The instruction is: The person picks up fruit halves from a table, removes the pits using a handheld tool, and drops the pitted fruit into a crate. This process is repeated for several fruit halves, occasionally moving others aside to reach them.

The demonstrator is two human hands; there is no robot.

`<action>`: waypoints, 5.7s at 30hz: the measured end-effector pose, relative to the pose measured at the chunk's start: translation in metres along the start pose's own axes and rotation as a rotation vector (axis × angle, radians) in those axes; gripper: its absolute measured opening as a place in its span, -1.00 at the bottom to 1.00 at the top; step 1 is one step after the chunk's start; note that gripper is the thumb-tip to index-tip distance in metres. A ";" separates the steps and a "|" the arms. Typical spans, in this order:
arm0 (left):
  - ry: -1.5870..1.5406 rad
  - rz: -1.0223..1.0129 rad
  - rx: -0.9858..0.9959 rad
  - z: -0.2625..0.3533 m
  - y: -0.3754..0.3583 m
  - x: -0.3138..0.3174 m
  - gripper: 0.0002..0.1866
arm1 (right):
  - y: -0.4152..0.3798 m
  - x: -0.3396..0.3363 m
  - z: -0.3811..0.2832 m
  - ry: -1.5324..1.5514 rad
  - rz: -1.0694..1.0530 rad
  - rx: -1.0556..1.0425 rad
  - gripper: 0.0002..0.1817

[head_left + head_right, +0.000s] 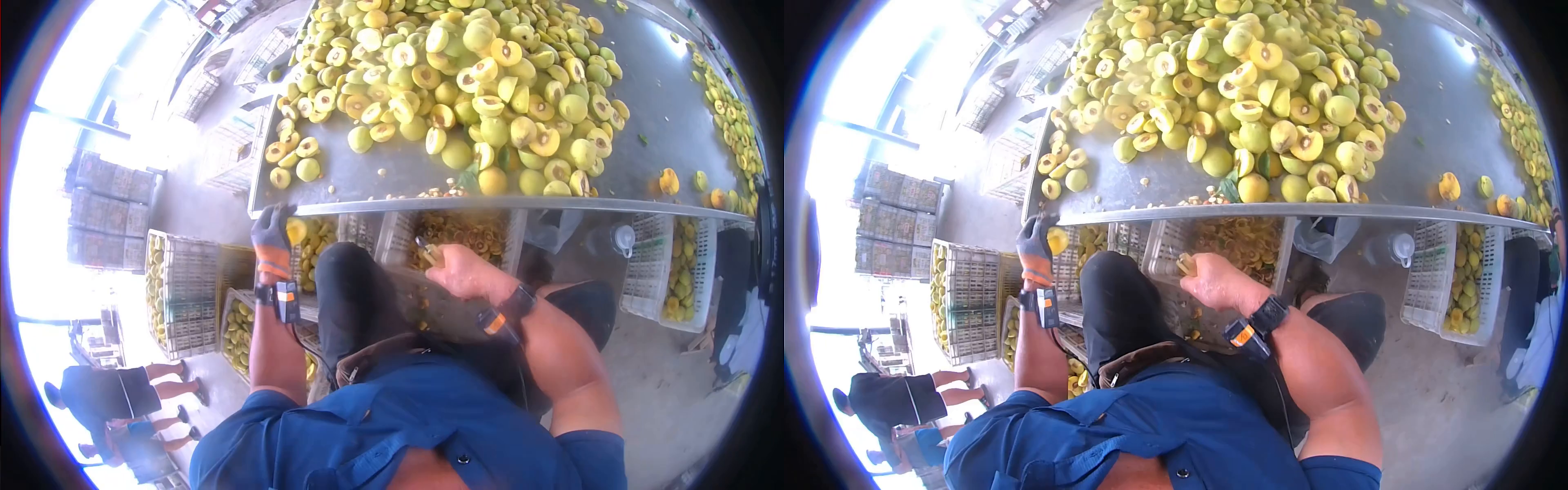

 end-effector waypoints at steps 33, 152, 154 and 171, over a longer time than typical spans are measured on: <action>-0.800 -0.724 -0.362 0.074 -0.058 0.224 -0.37 | 0.013 -0.028 -0.039 0.152 0.459 -0.446 -0.63; -0.131 -0.638 -0.127 0.092 -0.065 0.206 -0.52 | -0.004 -0.030 -0.052 -0.096 0.528 -0.461 -0.67; -0.139 -0.611 -0.100 0.100 -0.075 0.207 -0.52 | -0.008 -0.031 -0.047 -0.134 0.539 -0.418 -0.67; 0.385 -0.383 0.548 0.099 -0.083 0.210 -0.46 | -0.006 -0.013 -0.043 0.448 -0.081 -0.129 -0.80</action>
Point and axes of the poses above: each hand's wrist, its own y-axis towards the middle knuckle, its own x-axis out of the palm, z = x × y, the point moved 4 cm from there along y, towards the middle knuckle, and after that the axes turned 3 degrees about -x, right-handed, at the moved point
